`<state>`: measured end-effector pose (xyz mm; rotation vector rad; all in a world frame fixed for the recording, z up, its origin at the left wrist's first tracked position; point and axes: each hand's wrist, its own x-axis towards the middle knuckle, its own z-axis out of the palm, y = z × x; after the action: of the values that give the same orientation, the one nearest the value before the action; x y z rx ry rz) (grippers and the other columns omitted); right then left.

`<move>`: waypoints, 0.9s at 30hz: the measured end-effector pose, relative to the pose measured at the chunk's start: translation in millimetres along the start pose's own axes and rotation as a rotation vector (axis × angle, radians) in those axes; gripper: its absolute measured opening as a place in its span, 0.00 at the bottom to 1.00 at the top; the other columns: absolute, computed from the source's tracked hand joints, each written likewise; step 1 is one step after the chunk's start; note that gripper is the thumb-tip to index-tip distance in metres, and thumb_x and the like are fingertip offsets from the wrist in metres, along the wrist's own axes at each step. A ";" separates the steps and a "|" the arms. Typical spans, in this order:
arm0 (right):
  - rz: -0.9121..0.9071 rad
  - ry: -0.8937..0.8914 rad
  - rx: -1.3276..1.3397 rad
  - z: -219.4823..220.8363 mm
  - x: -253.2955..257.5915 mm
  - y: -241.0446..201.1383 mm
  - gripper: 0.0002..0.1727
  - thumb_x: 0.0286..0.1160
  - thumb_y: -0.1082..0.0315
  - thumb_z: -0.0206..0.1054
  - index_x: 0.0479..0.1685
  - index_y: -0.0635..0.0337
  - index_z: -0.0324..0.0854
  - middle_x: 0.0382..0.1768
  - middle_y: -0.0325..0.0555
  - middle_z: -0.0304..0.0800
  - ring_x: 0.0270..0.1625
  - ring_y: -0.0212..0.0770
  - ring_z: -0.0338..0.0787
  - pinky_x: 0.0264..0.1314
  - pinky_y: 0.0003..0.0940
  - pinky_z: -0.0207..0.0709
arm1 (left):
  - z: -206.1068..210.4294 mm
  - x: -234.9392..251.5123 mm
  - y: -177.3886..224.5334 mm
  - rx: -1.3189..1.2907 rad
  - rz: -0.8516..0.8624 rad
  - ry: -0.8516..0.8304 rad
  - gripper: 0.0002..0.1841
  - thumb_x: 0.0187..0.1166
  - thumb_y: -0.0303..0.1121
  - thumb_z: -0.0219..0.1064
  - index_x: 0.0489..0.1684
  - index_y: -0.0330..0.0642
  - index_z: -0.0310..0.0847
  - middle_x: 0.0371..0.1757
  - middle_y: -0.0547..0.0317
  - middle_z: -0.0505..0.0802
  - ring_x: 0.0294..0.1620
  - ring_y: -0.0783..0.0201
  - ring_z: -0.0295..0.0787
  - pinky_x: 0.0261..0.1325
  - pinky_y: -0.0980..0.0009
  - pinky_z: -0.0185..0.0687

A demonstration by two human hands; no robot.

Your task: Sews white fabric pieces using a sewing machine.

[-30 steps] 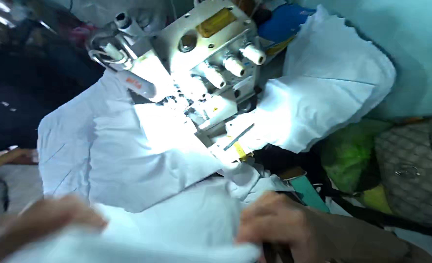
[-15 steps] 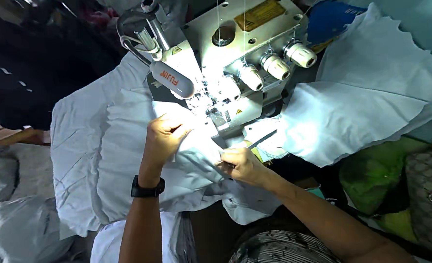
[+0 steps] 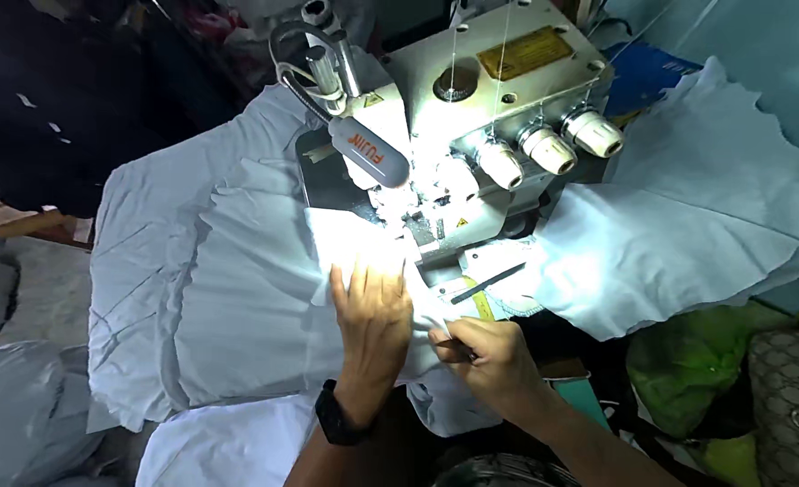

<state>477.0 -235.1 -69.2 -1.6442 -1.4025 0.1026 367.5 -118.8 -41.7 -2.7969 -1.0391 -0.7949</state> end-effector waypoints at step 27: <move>0.598 -0.310 1.018 3.7 35.2 27.5 0.13 0.54 0.80 0.75 0.34 0.52 0.83 0.16 0.28 0.79 0.18 0.22 0.76 0.23 0.19 0.75 | -96.5 -145.5 -151.6 -0.288 -0.971 0.859 0.19 0.88 0.24 0.55 0.65 0.11 0.65 0.48 0.49 0.86 0.46 0.79 0.84 0.57 0.78 0.82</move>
<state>506.8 -201.8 -72.9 -1.1077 -0.7590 1.2400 136.5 -109.8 -47.4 -1.5337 -2.0820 -2.0579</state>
